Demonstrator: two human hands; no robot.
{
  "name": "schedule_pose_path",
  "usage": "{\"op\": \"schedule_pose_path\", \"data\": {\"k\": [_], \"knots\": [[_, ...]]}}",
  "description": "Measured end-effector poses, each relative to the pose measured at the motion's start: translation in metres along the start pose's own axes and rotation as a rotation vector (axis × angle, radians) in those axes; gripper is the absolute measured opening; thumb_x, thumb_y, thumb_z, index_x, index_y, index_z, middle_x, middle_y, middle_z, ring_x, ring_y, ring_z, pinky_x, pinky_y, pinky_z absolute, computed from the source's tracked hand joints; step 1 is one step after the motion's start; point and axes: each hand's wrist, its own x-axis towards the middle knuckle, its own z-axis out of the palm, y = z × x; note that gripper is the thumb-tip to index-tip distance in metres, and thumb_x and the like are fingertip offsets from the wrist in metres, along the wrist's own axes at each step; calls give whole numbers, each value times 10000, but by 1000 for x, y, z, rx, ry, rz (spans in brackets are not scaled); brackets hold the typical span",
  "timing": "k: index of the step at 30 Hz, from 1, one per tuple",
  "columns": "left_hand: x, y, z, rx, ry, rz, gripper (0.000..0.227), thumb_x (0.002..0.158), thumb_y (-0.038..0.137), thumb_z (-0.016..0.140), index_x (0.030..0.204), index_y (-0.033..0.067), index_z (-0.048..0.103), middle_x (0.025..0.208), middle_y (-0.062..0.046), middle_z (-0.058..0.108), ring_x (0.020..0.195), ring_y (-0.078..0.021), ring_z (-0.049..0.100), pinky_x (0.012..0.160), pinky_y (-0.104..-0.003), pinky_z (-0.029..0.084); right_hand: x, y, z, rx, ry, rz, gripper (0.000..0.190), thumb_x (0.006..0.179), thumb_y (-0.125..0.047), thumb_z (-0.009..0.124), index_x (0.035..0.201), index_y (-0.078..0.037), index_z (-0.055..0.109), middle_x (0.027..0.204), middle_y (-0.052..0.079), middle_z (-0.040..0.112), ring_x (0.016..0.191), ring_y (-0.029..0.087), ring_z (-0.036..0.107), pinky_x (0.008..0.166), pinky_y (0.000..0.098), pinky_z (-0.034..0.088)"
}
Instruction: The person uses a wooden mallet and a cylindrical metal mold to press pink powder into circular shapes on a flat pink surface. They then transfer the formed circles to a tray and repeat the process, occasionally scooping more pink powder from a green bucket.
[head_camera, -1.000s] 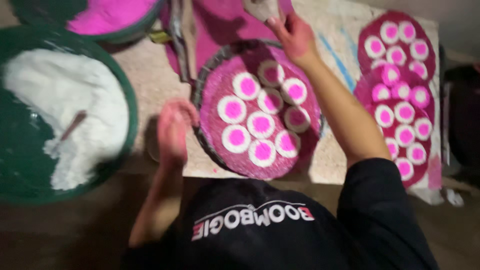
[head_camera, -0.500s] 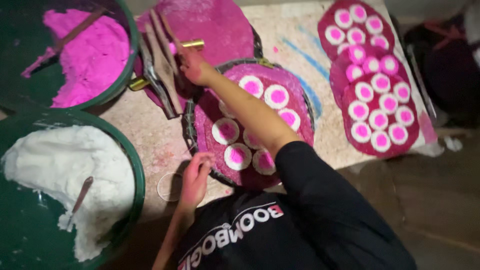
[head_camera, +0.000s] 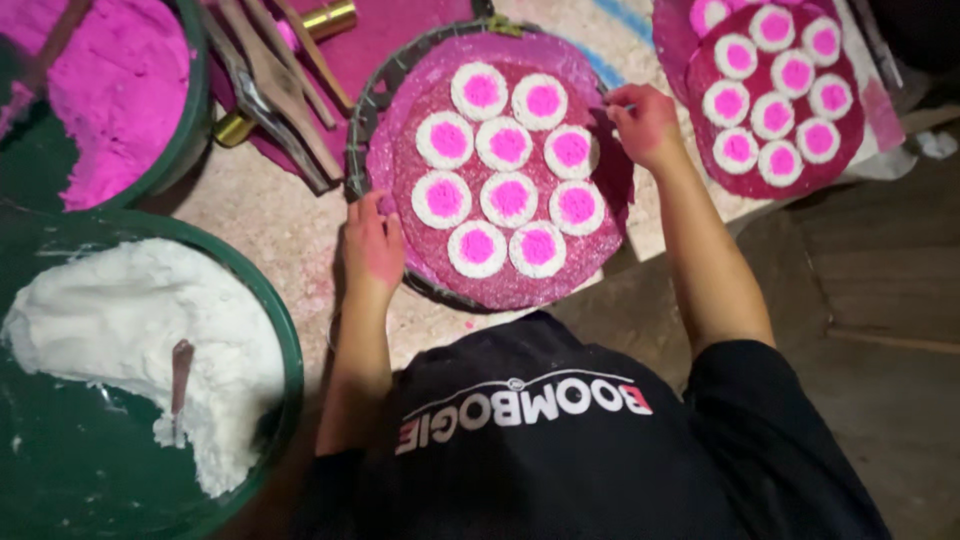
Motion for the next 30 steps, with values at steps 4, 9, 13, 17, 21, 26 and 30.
{"op": "schedule_pose_path", "data": {"k": [4, 9, 13, 17, 21, 26, 30], "knots": [[-3, 9, 7, 120, -47, -27, 381, 948, 129, 645, 1315, 61, 565, 1236, -258, 623, 1046, -457, 638, 852, -526, 524, 0, 6, 24, -164, -17, -102, 185, 906, -145, 776, 1065, -51, 761, 985, 190, 735, 894, 350, 710, 782, 435, 557], [-3, 23, 17, 267, -64, -196, 473, 942, 190, 659, 1377, 61, 528, 1127, -221, 680, 993, -430, 673, 835, -522, 530, 27, 2, 32, -204, -64, 76, 242, 909, -287, 756, 1014, -70, 734, 987, 193, 735, 942, 390, 693, 828, 475, 545], [-11, 24, 22, 390, -138, -325, 483, 920, 284, 696, 1334, 86, 544, 988, -144, 745, 953, -389, 690, 810, -522, 524, 38, 8, 31, -281, -149, 76, 290, 879, -342, 766, 972, -68, 738, 998, 207, 721, 971, 405, 677, 841, 493, 535], [-32, 29, 37, 396, 7, -379, 418, 883, 309, 716, 1231, 104, 608, 946, -124, 751, 931, -369, 697, 793, -508, 536, 37, 3, 35, -288, -227, -8, 280, 852, -321, 761, 971, -70, 725, 1013, 209, 715, 987, 412, 678, 849, 497, 539], [-38, 50, 62, 453, 212, -334, 184, 968, 269, 676, 1065, 114, 656, 951, -155, 733, 903, -399, 687, 758, -535, 520, 31, -11, 29, -177, -256, -84, 282, 912, -253, 677, 1111, -72, 593, 1006, 224, 703, 974, 447, 664, 803, 546, 516], [-24, 90, 61, 487, 418, -167, 140, 1058, 215, 641, 1110, 85, 656, 867, -203, 693, 805, -450, 657, 698, -574, 481, 32, -19, 16, 148, -175, -424, 197, 1030, -208, 588, 1143, -62, 520, 945, 278, 677, 913, 499, 645, 706, 564, 480], [17, 131, 53, 285, 401, -54, 107, 1093, 154, 665, 1067, 54, 634, 895, -188, 683, 845, -402, 676, 726, -510, 496, 62, -12, -33, 301, -200, -480, 146, 1062, -185, 558, 1117, -62, 502, 866, 273, 650, 845, 486, 653, 675, 527, 487]]}}
